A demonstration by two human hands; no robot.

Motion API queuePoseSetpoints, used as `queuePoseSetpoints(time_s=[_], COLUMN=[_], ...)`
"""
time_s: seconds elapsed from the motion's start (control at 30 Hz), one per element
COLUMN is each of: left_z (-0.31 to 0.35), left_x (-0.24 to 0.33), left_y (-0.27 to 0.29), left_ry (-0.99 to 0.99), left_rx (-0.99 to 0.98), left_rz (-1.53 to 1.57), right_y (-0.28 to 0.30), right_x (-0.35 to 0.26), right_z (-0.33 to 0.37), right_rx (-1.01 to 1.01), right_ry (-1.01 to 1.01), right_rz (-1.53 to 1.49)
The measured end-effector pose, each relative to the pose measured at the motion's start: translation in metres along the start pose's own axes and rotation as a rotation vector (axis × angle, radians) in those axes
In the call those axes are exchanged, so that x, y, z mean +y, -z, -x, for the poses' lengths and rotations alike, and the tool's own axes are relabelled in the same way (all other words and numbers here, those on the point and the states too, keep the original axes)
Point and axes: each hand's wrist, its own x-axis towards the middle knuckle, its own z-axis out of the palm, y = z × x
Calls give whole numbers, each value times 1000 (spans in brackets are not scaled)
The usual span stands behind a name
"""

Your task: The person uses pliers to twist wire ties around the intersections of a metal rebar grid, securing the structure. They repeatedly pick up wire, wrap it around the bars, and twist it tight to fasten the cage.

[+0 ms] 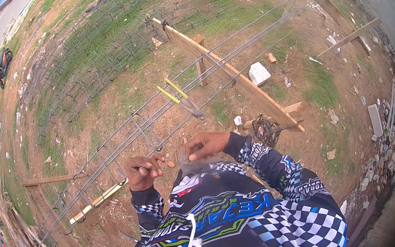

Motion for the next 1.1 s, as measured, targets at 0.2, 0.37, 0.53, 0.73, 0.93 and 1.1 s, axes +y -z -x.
queuePoseSetpoints(time_s=[0.2, 0.37, 0.53, 0.73, 0.93, 1.1], left_z=[-96, -182, -259, -314, -336, -337], left_x=[-31, -113, -166, -203, -214, -223], left_y=[3, 35, 30, 42, 75, 75], left_ry=[510, 233, 273, 784, 1057, 944], left_rx=[54, 343, 188, -51, -42, 41], left_rz=[-741, -849, -1726, -1951, -1684, -1477], right_y=[30, 93, 228, 336, 345, 348], right_x=[-52, -82, -86, -26, -43, -28], right_z=[48, 54, 52, 21, 16, 24], right_rx=[662, 945, 785, 538, 592, 534], right_ry=[61, 9, -140, -88, -369, -101], right_rz=[668, 808, 613, 402, -58, 385])
